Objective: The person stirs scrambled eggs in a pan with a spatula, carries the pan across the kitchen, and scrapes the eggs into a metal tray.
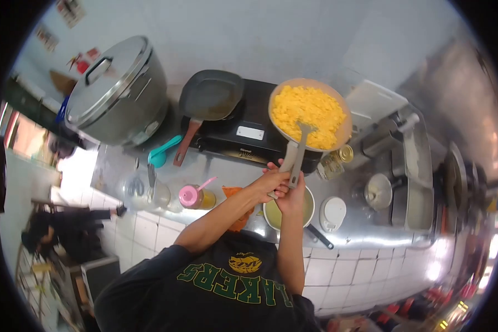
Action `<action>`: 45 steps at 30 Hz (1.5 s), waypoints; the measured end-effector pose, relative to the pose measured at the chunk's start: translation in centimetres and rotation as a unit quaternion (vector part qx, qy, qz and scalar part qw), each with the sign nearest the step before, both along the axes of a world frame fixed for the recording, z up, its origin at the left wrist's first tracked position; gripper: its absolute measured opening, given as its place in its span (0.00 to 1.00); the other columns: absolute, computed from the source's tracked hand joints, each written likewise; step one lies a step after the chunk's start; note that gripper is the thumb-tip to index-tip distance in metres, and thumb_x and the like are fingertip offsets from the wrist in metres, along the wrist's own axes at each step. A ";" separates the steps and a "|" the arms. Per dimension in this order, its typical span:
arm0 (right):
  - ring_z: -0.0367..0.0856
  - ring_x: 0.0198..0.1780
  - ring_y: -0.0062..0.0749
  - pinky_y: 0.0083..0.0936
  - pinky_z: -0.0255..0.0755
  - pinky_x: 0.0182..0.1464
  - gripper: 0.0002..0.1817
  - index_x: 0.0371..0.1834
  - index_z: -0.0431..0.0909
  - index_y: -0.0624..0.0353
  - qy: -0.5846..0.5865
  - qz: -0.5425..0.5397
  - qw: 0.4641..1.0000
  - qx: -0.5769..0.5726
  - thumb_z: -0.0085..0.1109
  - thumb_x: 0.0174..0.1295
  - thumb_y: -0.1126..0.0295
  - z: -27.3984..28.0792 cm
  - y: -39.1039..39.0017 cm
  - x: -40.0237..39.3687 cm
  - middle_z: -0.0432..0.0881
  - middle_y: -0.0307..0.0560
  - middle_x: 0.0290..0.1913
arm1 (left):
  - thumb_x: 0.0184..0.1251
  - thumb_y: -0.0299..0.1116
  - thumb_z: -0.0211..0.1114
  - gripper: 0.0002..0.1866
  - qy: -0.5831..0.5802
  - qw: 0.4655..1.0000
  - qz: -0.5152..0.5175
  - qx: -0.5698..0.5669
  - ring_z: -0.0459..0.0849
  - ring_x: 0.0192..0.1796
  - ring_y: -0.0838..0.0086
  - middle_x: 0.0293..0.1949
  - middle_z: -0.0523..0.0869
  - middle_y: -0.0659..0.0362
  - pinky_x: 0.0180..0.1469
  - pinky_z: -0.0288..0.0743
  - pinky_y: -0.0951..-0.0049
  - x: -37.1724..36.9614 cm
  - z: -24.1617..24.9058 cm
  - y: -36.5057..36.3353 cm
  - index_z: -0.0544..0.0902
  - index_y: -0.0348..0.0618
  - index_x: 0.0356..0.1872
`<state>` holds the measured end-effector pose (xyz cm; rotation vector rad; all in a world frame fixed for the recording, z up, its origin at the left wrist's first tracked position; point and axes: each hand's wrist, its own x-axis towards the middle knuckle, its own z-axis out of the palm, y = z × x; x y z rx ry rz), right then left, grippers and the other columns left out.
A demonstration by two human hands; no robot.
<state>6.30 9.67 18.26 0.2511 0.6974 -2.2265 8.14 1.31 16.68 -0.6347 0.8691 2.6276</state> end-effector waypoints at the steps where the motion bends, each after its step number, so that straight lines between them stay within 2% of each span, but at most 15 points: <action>1: 0.80 0.44 0.46 0.33 0.77 0.50 0.24 0.48 0.74 0.65 0.010 0.018 1.000 -0.020 0.45 0.65 0.52 -4.3 0.9 -1.3 0.79 0.58 0.42 | 0.70 0.35 0.54 0.06 0.002 0.999 -0.032 -0.005 0.60 0.15 0.89 0.19 0.64 0.70 0.13 0.50 0.86 0.4 0.0 0.0 0.73 0.51 0.32; 5: 0.79 0.45 0.46 0.32 0.78 0.47 0.23 0.47 0.74 0.65 0.064 -0.009 0.997 -0.033 0.47 0.63 0.54 -4.4 0.8 1.5 0.79 0.58 0.41 | 0.70 0.34 0.55 0.04 0.010 0.999 -0.031 -0.027 0.60 0.15 0.89 0.20 0.63 0.71 0.13 0.51 0.87 3.4 0.3 0.2 0.73 0.51 0.33; 7: 0.82 0.36 0.40 0.26 0.80 0.32 0.22 0.49 0.74 0.62 -0.001 -0.009 0.999 0.040 0.43 0.66 0.54 -4.2 0.4 4.2 0.81 0.55 0.40 | 0.70 0.34 0.55 0.04 0.001 0.999 -0.025 -0.021 0.59 0.15 0.89 0.20 0.62 0.71 0.13 0.51 0.86 5.5 -0.1 -0.2 0.73 0.50 0.34; 11: 0.82 0.35 0.39 0.23 0.78 0.29 0.21 0.48 0.74 0.60 0.027 -0.037 0.998 0.048 0.43 0.65 0.53 -4.9 0.7 9.0 0.81 0.53 0.40 | 0.69 0.32 0.54 0.02 -0.010 0.997 -0.047 -0.054 0.59 0.15 0.87 0.21 0.62 0.70 0.13 0.51 0.84 10.3 0.6 -1.2 0.74 0.48 0.37; 13: 0.78 0.49 0.45 0.29 0.78 0.43 0.21 0.49 0.70 0.62 -0.018 0.014 0.999 -0.038 0.48 0.63 0.56 -4.5 1.1 11.6 0.78 0.55 0.45 | 0.67 0.29 0.55 0.03 -0.028 0.994 -0.081 -0.073 0.60 0.15 0.86 0.21 0.65 0.69 0.14 0.52 0.84 12.8 1.6 -1.4 0.74 0.46 0.40; 16: 0.77 0.51 0.43 0.29 0.77 0.45 0.18 0.49 0.69 0.60 0.001 0.018 0.995 -0.097 0.50 0.63 0.59 0.0 1.3 14.6 0.77 0.53 0.46 | 0.66 0.27 0.55 0.07 0.035 0.973 -0.160 -0.159 0.62 0.15 0.83 0.24 0.70 0.63 0.11 0.53 0.81 15.7 2.6 -1.9 0.70 0.45 0.43; 20: 0.75 0.53 0.40 0.32 0.76 0.49 0.16 0.50 0.68 0.58 0.049 -0.011 0.991 -0.122 0.52 0.63 0.62 -0.2 2.3 17.2 0.76 0.50 0.47 | 0.65 0.27 0.55 0.07 0.040 0.953 -0.209 -0.214 0.63 0.15 0.83 0.25 0.72 0.62 0.11 0.53 0.82 17.7 3.6 -1.6 0.72 0.43 0.43; 24: 0.73 0.57 0.38 0.36 0.73 0.54 0.16 0.52 0.67 0.57 0.039 -0.032 0.993 -0.110 0.54 0.64 0.64 0.4 8.6 19.2 0.73 0.48 0.50 | 0.66 0.27 0.55 0.06 0.015 0.941 -0.304 -0.151 0.64 0.15 0.82 0.24 0.72 0.62 0.11 0.55 0.82 17.9 3.0 2.4 0.73 0.42 0.43; 26: 0.72 0.57 0.38 0.37 0.72 0.56 0.16 0.52 0.67 0.57 0.055 -0.053 0.990 -0.115 0.53 0.64 0.63 0.9 13.1 20.1 0.72 0.47 0.52 | 0.65 0.27 0.55 0.06 0.014 0.924 -0.360 -0.124 0.63 0.16 0.83 0.23 0.72 0.62 0.11 0.55 0.82 17.7 3.6 6.5 0.72 0.42 0.42; 28: 0.72 0.55 0.35 0.38 0.70 0.56 0.14 0.51 0.67 0.56 0.024 -0.106 0.973 -0.204 0.52 0.66 0.63 0.0 16.8 21.1 0.73 0.45 0.52 | 0.65 0.26 0.54 0.05 0.023 0.906 -0.407 -0.119 0.63 0.16 0.83 0.23 0.71 0.62 0.12 0.55 0.82 17.3 3.2 10.2 0.72 0.42 0.41; 36: 0.72 0.56 0.36 0.44 0.72 0.55 0.11 0.41 0.71 0.55 0.010 -0.255 0.957 -0.136 0.55 0.65 0.60 -5.1 41.2 26.7 0.73 0.43 0.49 | 0.62 0.25 0.51 0.04 0.020 0.789 -0.604 -0.110 0.59 0.15 0.85 0.21 0.66 0.67 0.14 0.55 0.83 18.5 0.7 36.4 0.71 0.44 0.36; 38: 0.73 0.54 0.38 0.48 0.75 0.51 0.12 0.40 0.71 0.55 -0.032 -0.242 0.959 -0.140 0.55 0.66 0.59 -2.9 46.9 28.8 0.73 0.45 0.49 | 0.63 0.27 0.51 0.02 0.028 0.759 -0.643 -0.098 0.61 0.15 0.85 0.19 0.65 0.68 0.15 0.55 0.83 18.9 0.9 42.1 0.71 0.44 0.35; 41: 0.76 0.51 0.39 0.44 0.77 0.49 0.15 0.40 0.71 0.56 -0.072 -0.312 0.940 -0.119 0.53 0.67 0.55 -2.9 53.5 29.6 0.74 0.49 0.48 | 0.66 0.32 0.54 0.04 0.022 0.667 -0.734 -0.126 0.62 0.15 0.86 0.16 0.63 0.69 0.15 0.55 0.84 17.8 0.0 50.0 0.71 0.46 0.33; 42: 0.76 0.51 0.39 0.44 0.77 0.49 0.15 0.40 0.71 0.56 -0.074 -0.314 0.940 -0.114 0.53 0.67 0.55 -3.9 55.4 29.5 0.74 0.49 0.48 | 0.66 0.32 0.54 0.04 0.023 0.667 -0.735 -0.120 0.62 0.15 0.86 0.16 0.63 0.69 0.15 0.55 0.84 17.2 -0.8 52.6 0.71 0.46 0.33; 45: 0.75 0.56 0.37 0.39 0.75 0.55 0.14 0.37 0.73 0.59 -0.086 -0.441 0.886 -0.115 0.52 0.68 0.58 -6.9 61.6 30.2 0.78 0.46 0.42 | 0.69 0.39 0.55 0.08 -0.014 0.584 -0.804 -0.106 0.60 0.15 0.88 0.17 0.63 0.71 0.15 0.53 0.85 16.5 -5.1 60.2 0.71 0.48 0.34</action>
